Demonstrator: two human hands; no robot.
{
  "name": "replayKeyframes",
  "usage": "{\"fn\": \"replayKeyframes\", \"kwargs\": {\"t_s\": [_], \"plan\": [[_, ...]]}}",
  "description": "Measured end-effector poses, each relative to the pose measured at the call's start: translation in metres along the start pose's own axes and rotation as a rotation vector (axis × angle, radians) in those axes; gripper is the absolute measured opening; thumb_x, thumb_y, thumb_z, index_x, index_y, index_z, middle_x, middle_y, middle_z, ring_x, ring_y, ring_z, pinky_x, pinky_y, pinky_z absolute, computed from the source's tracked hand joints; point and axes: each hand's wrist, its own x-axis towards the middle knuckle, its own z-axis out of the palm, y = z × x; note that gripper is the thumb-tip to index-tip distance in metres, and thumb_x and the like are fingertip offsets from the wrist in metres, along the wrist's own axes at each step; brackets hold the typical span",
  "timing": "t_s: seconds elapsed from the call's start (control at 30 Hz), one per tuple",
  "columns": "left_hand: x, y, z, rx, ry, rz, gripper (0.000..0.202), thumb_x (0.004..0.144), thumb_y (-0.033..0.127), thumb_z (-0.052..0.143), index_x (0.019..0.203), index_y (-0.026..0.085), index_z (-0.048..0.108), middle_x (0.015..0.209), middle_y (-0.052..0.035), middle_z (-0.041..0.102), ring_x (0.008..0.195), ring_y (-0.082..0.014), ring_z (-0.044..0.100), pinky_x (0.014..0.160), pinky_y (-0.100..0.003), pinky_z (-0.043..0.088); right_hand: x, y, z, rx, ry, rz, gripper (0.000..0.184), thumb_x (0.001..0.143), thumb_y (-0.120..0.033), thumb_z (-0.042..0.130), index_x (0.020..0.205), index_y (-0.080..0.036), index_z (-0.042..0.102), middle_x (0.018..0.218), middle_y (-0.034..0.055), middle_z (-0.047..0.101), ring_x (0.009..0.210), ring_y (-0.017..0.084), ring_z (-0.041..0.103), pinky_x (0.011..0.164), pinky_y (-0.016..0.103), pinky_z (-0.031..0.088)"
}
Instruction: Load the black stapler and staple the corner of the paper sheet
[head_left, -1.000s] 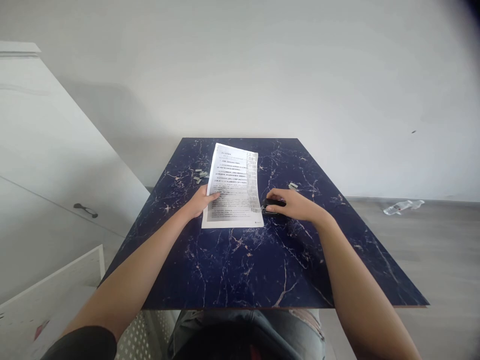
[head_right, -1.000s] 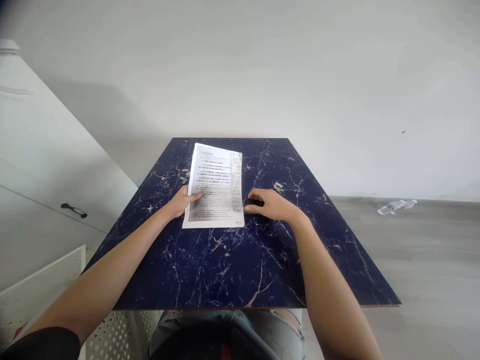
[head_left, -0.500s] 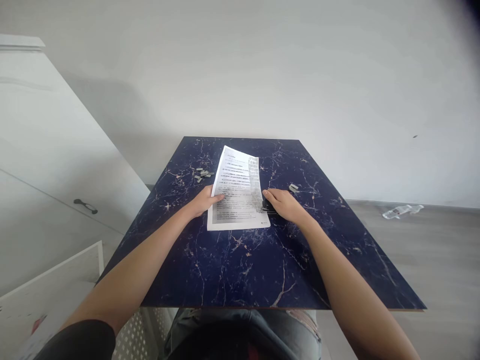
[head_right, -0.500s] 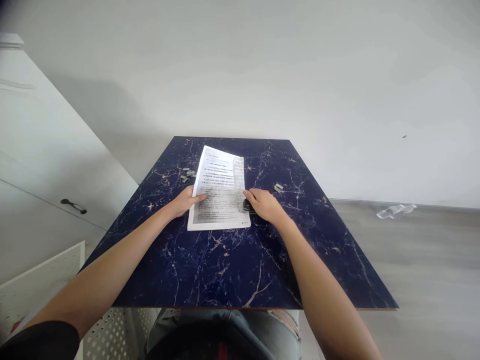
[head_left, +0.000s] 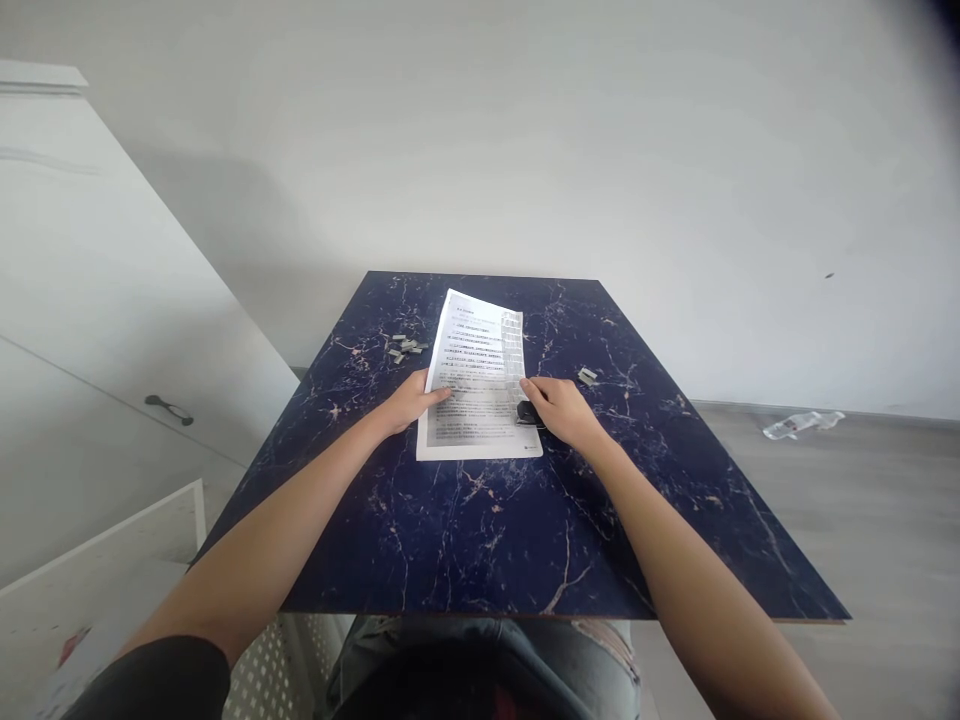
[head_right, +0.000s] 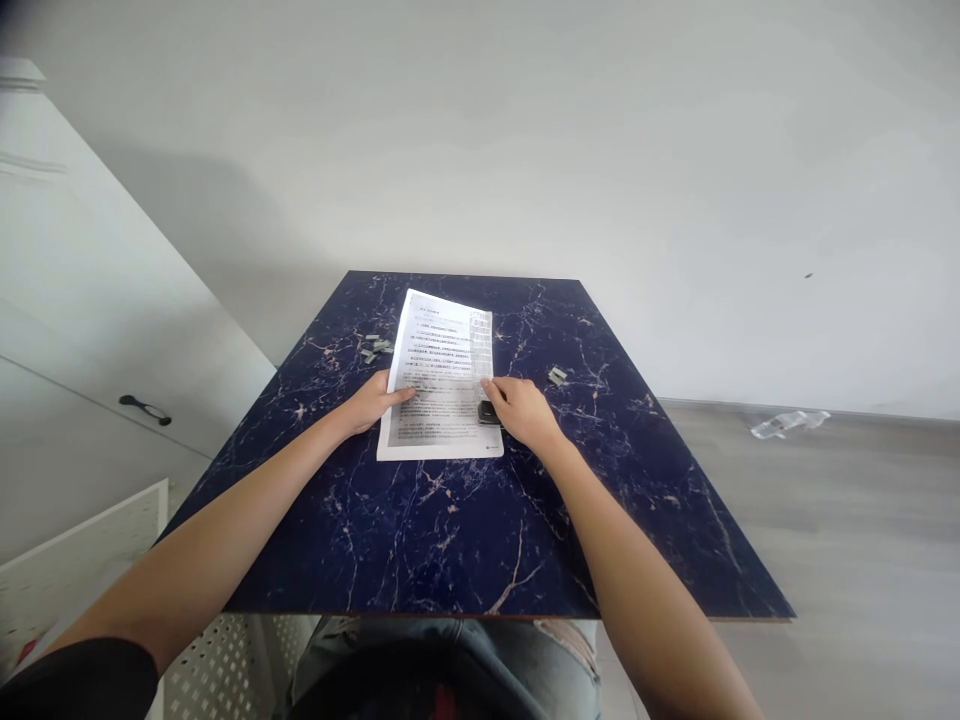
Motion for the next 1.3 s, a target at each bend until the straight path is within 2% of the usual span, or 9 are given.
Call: {"fn": "replayKeyframes", "kwargs": {"t_s": [0.3,0.7,0.8,0.97,1.13,1.3], "plan": [[0.0,0.001,-0.001,0.002,-0.006,-0.007,0.06,0.074,0.047,0.082,0.123,0.016,0.068,0.127,-0.014,0.07,0.118,-0.0331,0.064,0.107,-0.053,0.046,0.001,0.001,-0.001,0.01,-0.013,-0.101,0.045,0.102,-0.044,0.036,0.064,-0.021,0.037,0.062,0.0002,0.052,0.058,0.013,0.042,0.059,0.029,0.025],[-0.001,-0.001,-0.002,-0.034,-0.007,-0.008,0.057,0.074,0.045,0.083,0.12,0.016,0.068,0.125,-0.0138,0.07,0.116,-0.032,0.065,0.107,-0.053,0.046,-0.001,0.001,-0.001,0.008,-0.002,-0.106,0.043,0.101,-0.042,0.038,0.063,-0.021,0.036,0.061,-0.0005,0.051,0.057,0.013,0.04,0.059,0.029,0.025],[-0.001,-0.002,-0.002,-0.051,-0.012,-0.011,0.058,0.074,0.045,0.083,0.121,0.016,0.068,0.126,-0.0139,0.07,0.116,-0.0317,0.065,0.106,-0.052,0.047,-0.001,-0.003,-0.002,-0.002,0.084,-0.088,0.041,0.099,-0.039,0.04,0.063,-0.021,0.034,0.059,-0.001,0.048,0.056,0.013,0.039,0.059,0.028,0.026],[-0.002,0.001,-0.002,-0.054,-0.011,-0.012,0.059,0.073,0.045,0.083,0.122,0.015,0.068,0.126,-0.0141,0.07,0.117,-0.0323,0.064,0.107,-0.053,0.045,0.004,-0.019,0.003,-0.094,0.266,0.03,0.038,0.098,-0.033,0.038,0.061,-0.022,0.035,0.059,0.0014,0.051,0.059,0.015,0.041,0.06,0.029,0.028],[-0.003,0.004,-0.002,-0.049,-0.013,-0.007,0.061,0.072,0.046,0.084,0.123,0.015,0.068,0.127,-0.015,0.069,0.118,-0.0334,0.063,0.107,-0.053,0.045,0.011,-0.034,0.007,-0.173,0.321,0.096,0.033,0.093,-0.031,0.044,0.061,-0.022,0.041,0.064,0.0046,0.057,0.062,0.017,0.047,0.061,0.029,0.028],[-0.003,0.004,-0.001,-0.042,-0.025,-0.016,0.064,0.073,0.048,0.083,0.126,0.016,0.066,0.129,-0.0147,0.068,0.118,-0.0336,0.063,0.106,-0.053,0.046,0.012,-0.036,0.006,-0.176,0.347,0.092,0.031,0.09,-0.029,0.045,0.06,-0.021,0.041,0.062,0.004,0.057,0.058,0.015,0.045,0.06,0.029,0.028]]}}
